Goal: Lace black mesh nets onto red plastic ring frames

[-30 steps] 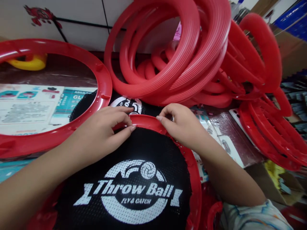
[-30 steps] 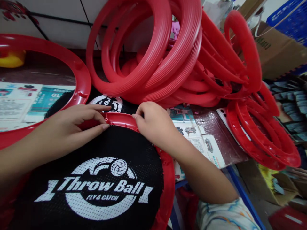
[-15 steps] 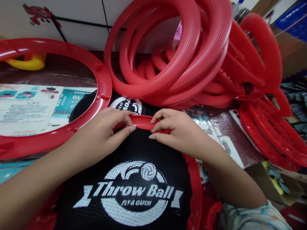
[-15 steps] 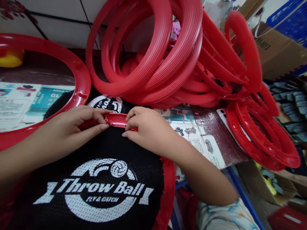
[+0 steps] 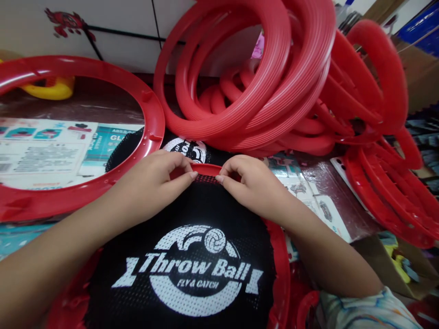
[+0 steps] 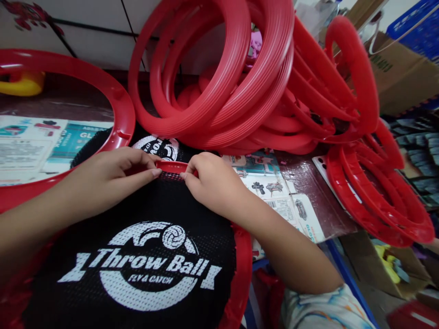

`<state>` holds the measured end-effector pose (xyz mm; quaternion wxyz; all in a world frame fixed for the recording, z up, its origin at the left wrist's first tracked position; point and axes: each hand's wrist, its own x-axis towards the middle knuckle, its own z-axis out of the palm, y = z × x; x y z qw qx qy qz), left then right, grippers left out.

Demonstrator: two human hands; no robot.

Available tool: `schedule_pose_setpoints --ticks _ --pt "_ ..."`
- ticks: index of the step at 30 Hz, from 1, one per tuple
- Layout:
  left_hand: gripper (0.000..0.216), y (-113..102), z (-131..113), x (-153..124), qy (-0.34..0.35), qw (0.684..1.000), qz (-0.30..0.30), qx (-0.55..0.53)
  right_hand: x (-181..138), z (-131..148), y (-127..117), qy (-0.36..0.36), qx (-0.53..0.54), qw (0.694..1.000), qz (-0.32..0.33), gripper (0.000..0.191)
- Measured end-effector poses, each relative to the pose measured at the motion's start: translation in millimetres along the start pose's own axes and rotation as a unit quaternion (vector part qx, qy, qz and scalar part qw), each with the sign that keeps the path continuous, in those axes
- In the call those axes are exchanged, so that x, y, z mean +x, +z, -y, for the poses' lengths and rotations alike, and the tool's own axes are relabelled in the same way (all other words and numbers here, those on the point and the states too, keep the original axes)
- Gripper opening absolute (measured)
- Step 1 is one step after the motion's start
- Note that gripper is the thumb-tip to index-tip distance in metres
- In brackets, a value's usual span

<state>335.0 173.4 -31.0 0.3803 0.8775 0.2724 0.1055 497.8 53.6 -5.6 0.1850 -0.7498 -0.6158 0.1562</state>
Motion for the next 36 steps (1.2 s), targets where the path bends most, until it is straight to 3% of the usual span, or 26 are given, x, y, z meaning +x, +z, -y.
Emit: schedule_pose_setpoints --ticks 20,28,36 --pt "0.02 0.3 -4.3 0.6 -0.025 1.0 -0.008 0.008 2.2 -2.5 -1.1 0.002 0.017 1.0 -0.002 0.009" --pt "0.02 1.1 -5.5 1.8 -0.037 0.999 -0.001 0.007 2.3 -3.7 -0.9 -0.009 0.005 1.0 0.028 0.012" --pt "0.021 1.8 -6.8 1.5 -0.053 0.999 -0.002 0.01 1.9 -2.4 2.0 -0.018 0.019 1.0 -0.003 0.011"
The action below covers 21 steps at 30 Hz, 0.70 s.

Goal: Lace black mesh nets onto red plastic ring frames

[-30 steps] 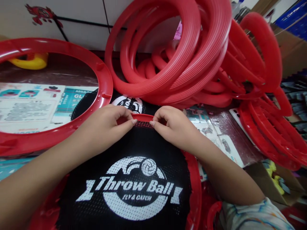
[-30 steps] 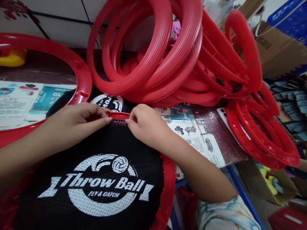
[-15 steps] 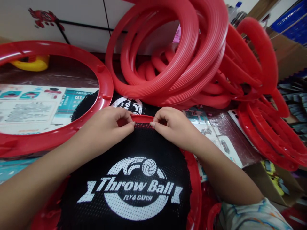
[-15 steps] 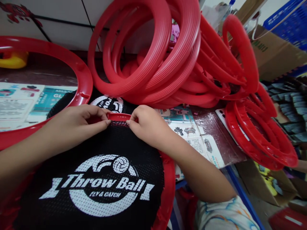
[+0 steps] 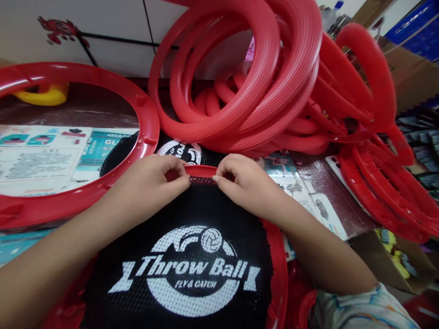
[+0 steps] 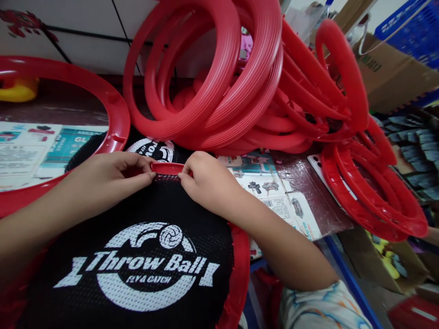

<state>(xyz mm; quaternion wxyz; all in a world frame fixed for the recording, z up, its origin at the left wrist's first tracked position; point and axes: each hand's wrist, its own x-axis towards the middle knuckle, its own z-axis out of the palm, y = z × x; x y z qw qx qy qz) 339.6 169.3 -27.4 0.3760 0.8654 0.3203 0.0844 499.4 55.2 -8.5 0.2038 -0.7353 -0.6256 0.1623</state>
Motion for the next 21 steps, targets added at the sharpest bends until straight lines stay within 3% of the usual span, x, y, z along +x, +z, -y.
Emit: schedule_pose_setpoints --ticks 13,21 --pt "0.02 -0.5 -5.3 -2.1 0.005 1.0 0.002 0.025 6.0 -3.8 5.7 0.003 -0.025 1.0 -0.011 0.012" --pt "0.024 -11.0 -0.4 -11.3 0.05 0.988 0.014 0.146 -6.0 1.9 -23.6 0.018 -0.028 0.998 0.051 0.02"
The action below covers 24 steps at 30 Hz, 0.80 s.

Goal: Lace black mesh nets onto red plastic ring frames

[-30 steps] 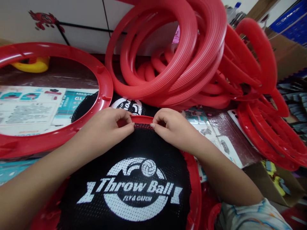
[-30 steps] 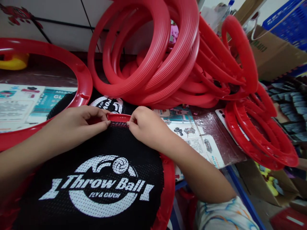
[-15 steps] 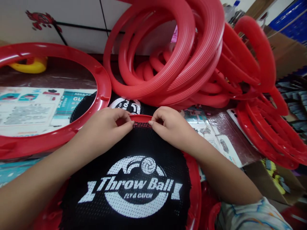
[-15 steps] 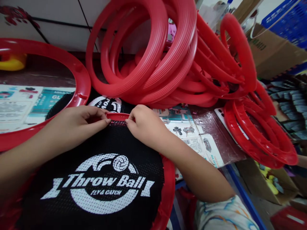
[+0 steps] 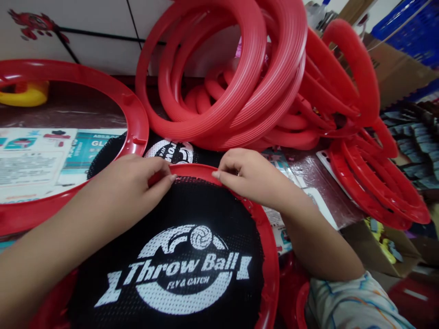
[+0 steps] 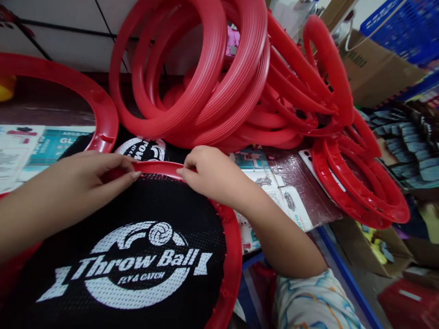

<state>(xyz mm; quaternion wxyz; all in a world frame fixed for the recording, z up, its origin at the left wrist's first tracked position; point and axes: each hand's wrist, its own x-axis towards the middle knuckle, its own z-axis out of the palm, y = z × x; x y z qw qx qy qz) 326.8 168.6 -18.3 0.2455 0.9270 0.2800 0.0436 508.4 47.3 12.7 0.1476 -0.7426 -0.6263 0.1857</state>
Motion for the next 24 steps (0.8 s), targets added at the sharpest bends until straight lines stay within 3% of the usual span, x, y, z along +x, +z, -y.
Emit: schedule_pose_setpoints --ticks 3,5,8,11,16,24 --pt "0.023 -3.9 5.9 -2.5 0.017 0.999 0.02 0.033 -6.1 5.9 -3.3 0.01 -0.05 0.998 0.048 0.018" --pt "0.021 -3.9 6.8 -3.6 0.035 0.998 0.011 0.053 -7.2 8.5 -1.4 0.01 -0.067 0.997 0.047 0.017" --pt "0.023 3.1 6.3 -3.6 0.071 0.994 -0.034 0.073 -6.2 9.5 3.2 0.001 -0.061 0.997 0.044 0.02" --pt "0.029 14.6 8.7 -2.4 0.132 0.987 -0.089 0.014 -4.0 8.1 6.5 -0.004 -0.052 0.998 0.035 0.019" --pt "0.034 24.1 15.4 -1.5 0.188 0.98 -0.054 -0.022 -0.3 3.7 9.4 -0.035 -0.028 0.999 0.004 0.016" --pt "0.031 24.6 14.5 -2.6 0.222 0.973 -0.059 -0.002 2.9 -2.4 11.6 -0.07 0.027 0.997 -0.022 0.016"
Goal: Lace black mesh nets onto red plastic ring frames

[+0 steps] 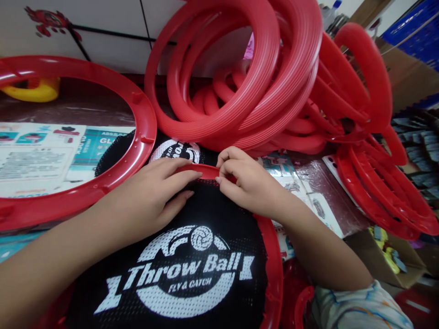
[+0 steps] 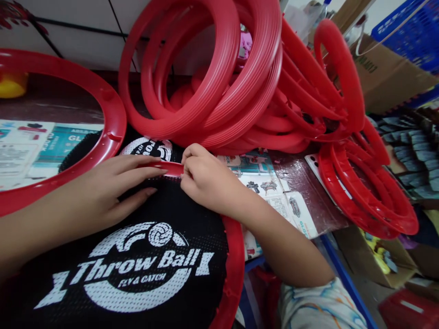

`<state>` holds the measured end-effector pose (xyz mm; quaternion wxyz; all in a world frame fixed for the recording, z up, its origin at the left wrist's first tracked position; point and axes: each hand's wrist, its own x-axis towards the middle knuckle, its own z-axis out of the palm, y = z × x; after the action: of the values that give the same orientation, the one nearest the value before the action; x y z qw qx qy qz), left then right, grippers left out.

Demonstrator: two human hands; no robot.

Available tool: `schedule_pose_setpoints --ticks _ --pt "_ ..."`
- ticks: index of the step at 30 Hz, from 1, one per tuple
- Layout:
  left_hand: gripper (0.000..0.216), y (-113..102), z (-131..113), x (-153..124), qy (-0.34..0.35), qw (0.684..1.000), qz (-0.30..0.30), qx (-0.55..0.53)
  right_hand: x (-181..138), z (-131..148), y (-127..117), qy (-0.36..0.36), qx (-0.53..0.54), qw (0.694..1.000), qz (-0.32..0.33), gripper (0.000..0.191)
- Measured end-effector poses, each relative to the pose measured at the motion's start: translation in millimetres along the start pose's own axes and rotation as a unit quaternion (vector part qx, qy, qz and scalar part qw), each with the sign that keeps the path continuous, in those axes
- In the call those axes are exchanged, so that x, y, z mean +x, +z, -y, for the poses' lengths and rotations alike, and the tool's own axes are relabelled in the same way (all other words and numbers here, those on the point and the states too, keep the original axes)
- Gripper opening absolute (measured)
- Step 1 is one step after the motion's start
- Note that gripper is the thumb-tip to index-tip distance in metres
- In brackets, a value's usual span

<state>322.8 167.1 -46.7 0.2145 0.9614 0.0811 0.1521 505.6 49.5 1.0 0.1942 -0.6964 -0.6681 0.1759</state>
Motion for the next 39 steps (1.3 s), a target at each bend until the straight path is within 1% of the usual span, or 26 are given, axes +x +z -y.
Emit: schedule_pose_setpoints --ticks 4,12,25,29,35,39 --pt "0.03 -0.7 -2.2 0.6 -0.002 1.0 0.002 0.001 0.9 -1.0 1.0 -0.012 0.002 1.0 -0.015 0.016" --pt "0.027 -1.5 -3.6 2.2 -0.005 1.0 0.009 0.002 0.5 -1.8 6.7 -0.011 -0.065 0.998 -0.025 0.014" --pt "0.033 2.9 -0.5 0.3 -0.003 1.0 -0.021 0.018 1.2 -1.4 5.4 0.019 -0.083 0.996 -0.022 0.016" --pt "0.032 2.7 -0.2 0.4 -0.004 1.0 -0.018 0.01 0.7 -0.4 3.3 0.03 -0.082 0.996 -0.008 0.016" --pt "0.033 2.3 -0.3 1.9 -0.013 1.0 -0.016 0.005 1.6 2.2 -1.5 0.051 -0.082 0.995 0.039 0.015" --pt "0.035 3.9 1.3 -1.0 -0.024 0.999 -0.019 -0.022 2.3 -0.9 -2.4 0.047 -0.076 0.996 0.027 0.015"
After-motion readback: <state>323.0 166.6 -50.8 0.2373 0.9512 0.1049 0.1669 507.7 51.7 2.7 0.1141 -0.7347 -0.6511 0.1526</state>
